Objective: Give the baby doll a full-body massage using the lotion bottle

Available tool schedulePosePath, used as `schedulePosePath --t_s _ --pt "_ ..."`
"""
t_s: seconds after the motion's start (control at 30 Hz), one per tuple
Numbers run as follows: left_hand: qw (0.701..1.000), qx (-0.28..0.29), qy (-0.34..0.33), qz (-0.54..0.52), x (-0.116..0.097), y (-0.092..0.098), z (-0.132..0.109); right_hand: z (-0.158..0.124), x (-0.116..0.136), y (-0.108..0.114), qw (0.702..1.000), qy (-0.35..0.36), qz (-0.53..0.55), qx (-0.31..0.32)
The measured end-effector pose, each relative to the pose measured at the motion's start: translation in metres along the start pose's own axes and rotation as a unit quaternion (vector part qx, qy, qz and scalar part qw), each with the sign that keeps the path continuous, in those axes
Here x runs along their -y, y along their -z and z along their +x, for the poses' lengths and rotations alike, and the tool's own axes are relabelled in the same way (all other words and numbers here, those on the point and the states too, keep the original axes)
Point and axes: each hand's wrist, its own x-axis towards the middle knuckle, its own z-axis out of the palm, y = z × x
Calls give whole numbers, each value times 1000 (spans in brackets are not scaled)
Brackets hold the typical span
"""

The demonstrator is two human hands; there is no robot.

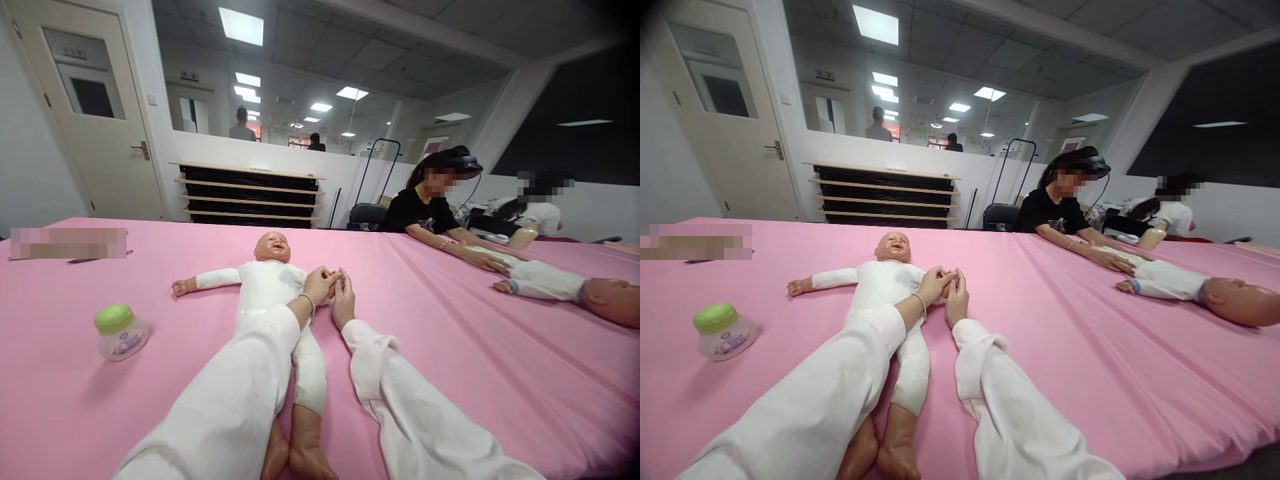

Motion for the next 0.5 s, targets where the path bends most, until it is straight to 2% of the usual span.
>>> schedulePosePath --t_s 0.13,0.33,0.5 --pt "1000 -1 2 8 -1 2 0 -1 0 0 999 2 -40 5" --pt "998 43 -22 27 1 -6 -5 12 -2 4 995 -51 2 -88" --pt "997 57 -18 58 2 -8 -9 15 -1 9 993 -68 -16 -93"
